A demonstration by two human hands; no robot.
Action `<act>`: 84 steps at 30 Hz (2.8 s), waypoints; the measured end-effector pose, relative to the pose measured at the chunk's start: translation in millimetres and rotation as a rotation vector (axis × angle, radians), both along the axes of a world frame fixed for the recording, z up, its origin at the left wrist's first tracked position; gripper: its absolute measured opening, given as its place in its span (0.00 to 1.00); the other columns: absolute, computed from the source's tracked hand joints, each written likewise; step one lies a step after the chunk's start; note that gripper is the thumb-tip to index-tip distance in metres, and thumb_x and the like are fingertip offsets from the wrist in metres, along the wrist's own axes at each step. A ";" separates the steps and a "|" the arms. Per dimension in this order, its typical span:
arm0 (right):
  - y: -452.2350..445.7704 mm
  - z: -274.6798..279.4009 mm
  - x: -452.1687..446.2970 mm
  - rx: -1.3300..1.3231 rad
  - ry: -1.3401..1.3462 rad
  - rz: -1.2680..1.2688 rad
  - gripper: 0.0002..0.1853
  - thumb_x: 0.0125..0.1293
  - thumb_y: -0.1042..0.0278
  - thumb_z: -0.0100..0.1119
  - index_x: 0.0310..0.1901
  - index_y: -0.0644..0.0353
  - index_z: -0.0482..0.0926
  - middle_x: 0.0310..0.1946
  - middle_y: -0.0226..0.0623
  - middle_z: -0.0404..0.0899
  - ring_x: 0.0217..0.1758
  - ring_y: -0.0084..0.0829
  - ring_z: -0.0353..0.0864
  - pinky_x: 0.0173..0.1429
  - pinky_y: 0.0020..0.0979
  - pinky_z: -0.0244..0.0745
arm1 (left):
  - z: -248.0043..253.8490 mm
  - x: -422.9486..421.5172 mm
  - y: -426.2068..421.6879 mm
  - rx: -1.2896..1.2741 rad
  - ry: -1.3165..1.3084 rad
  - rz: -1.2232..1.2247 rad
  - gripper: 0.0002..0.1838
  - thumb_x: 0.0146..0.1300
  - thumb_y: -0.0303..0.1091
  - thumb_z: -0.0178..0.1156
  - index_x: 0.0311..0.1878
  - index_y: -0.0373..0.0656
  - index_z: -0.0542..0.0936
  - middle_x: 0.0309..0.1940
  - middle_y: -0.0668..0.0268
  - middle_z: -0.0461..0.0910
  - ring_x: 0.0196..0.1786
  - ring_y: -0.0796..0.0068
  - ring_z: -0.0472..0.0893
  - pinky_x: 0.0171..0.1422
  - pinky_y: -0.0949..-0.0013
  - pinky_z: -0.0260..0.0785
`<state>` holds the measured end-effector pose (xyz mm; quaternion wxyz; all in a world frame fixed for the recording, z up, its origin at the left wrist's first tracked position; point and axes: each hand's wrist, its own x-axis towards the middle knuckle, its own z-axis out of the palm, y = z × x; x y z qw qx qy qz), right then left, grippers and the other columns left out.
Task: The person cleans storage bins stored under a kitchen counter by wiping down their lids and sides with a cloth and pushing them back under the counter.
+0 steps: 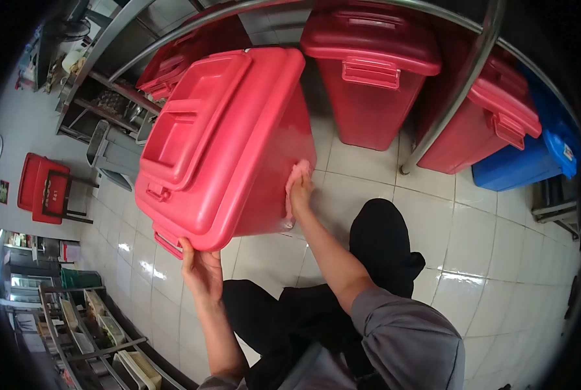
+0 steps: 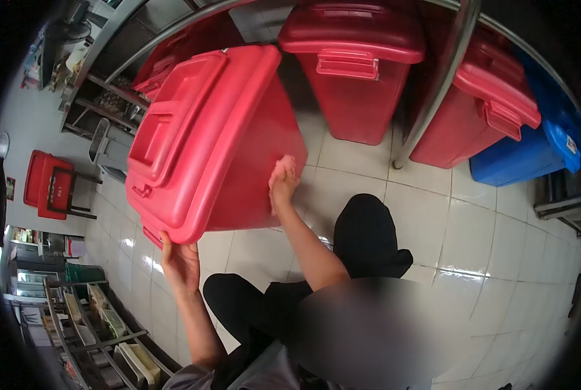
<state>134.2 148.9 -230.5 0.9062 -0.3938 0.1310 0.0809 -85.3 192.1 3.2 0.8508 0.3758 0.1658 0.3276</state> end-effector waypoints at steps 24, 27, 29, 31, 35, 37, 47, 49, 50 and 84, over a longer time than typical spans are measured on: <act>0.0 -15.8 44.3 0.112 -0.037 0.047 0.13 0.77 0.66 0.51 0.59 0.48 0.78 0.27 0.25 0.72 0.18 0.20 0.69 0.18 0.23 0.60 | -8.5 3.4 -8.6 0.097 -0.037 0.134 0.20 0.78 0.36 0.49 0.65 0.35 0.71 0.65 0.50 0.74 0.64 0.58 0.77 0.70 0.54 0.73; -22.0 134.1 -3.8 -0.403 -0.530 -0.149 0.15 0.77 0.68 0.50 0.62 0.55 0.76 0.43 0.39 0.77 0.46 0.34 0.75 0.48 0.34 0.72 | -7.6 11.3 -31.0 0.152 0.026 0.212 0.22 0.78 0.37 0.49 0.69 0.36 0.67 0.66 0.50 0.72 0.65 0.58 0.76 0.71 0.56 0.72; -33.4 146.5 -31.9 -0.456 -0.590 -0.165 0.17 0.77 0.67 0.50 0.64 0.59 0.75 0.53 0.44 0.76 0.61 0.41 0.69 0.64 0.39 0.67 | -2.5 24.2 -57.6 0.124 0.053 0.256 0.26 0.78 0.38 0.50 0.73 0.38 0.62 0.70 0.51 0.68 0.68 0.59 0.73 0.73 0.57 0.69; -33.3 82.1 -41.0 -0.556 -0.408 -0.022 0.21 0.78 0.62 0.51 0.68 0.59 0.73 0.62 0.44 0.76 0.65 0.42 0.69 0.68 0.37 0.65 | 3.6 37.2 -86.9 0.127 0.061 0.235 0.28 0.78 0.39 0.50 0.75 0.38 0.59 0.72 0.52 0.65 0.71 0.61 0.70 0.75 0.57 0.67; -40.6 -145.1 -42.8 -0.149 0.070 0.160 0.21 0.79 0.54 0.48 0.58 0.64 0.78 0.44 0.32 0.82 0.41 0.26 0.78 0.49 0.26 0.72 | 6.1 50.9 -127.6 0.091 0.097 0.149 0.29 0.77 0.43 0.51 0.74 0.39 0.59 0.71 0.56 0.65 0.72 0.63 0.68 0.77 0.58 0.64; -44.6 -200.5 -44.7 0.001 0.407 0.191 0.23 0.79 0.51 0.47 0.49 0.66 0.81 0.32 0.25 0.81 0.33 0.22 0.77 0.40 0.24 0.72 | 13.8 52.5 -140.7 0.099 0.194 0.083 0.29 0.77 0.46 0.51 0.73 0.40 0.61 0.69 0.59 0.67 0.70 0.66 0.70 0.77 0.58 0.64; -126.9 143.9 -30.7 0.066 -0.105 0.369 0.14 0.79 0.63 0.50 0.59 0.59 0.75 0.40 0.24 0.80 0.32 0.17 0.74 0.35 0.24 0.72 | 46.2 20.1 -134.5 0.115 0.395 -0.434 0.18 0.77 0.40 0.51 0.57 0.33 0.75 0.54 0.49 0.79 0.60 0.59 0.80 0.66 0.60 0.73; -148.0 197.5 -20.6 -0.035 -0.311 0.343 0.15 0.77 0.62 0.52 0.60 0.57 0.74 0.43 0.28 0.79 0.36 0.17 0.75 0.39 0.23 0.74 | 72.1 -0.2 -129.3 0.302 0.460 -0.621 0.16 0.74 0.37 0.56 0.53 0.33 0.78 0.49 0.49 0.82 0.55 0.59 0.83 0.59 0.59 0.78; -158.5 224.2 -15.5 -0.082 -0.410 0.320 0.15 0.77 0.62 0.54 0.60 0.56 0.74 0.45 0.30 0.78 0.38 0.17 0.76 0.40 0.23 0.74 | 78.0 -12.6 -114.8 0.512 0.444 -0.482 0.13 0.74 0.34 0.55 0.50 0.34 0.80 0.42 0.53 0.85 0.49 0.60 0.85 0.51 0.59 0.81; -45.8 426.6 -26.8 -1.200 -1.885 0.773 0.11 0.61 0.58 0.57 0.35 0.48 0.89 0.23 0.38 0.84 0.31 0.43 0.85 0.44 0.42 0.81 | -0.6 -29.1 -63.7 0.203 0.291 -0.112 0.23 0.72 0.40 0.62 0.62 0.38 0.69 0.53 0.62 0.79 0.51 0.76 0.80 0.53 0.70 0.76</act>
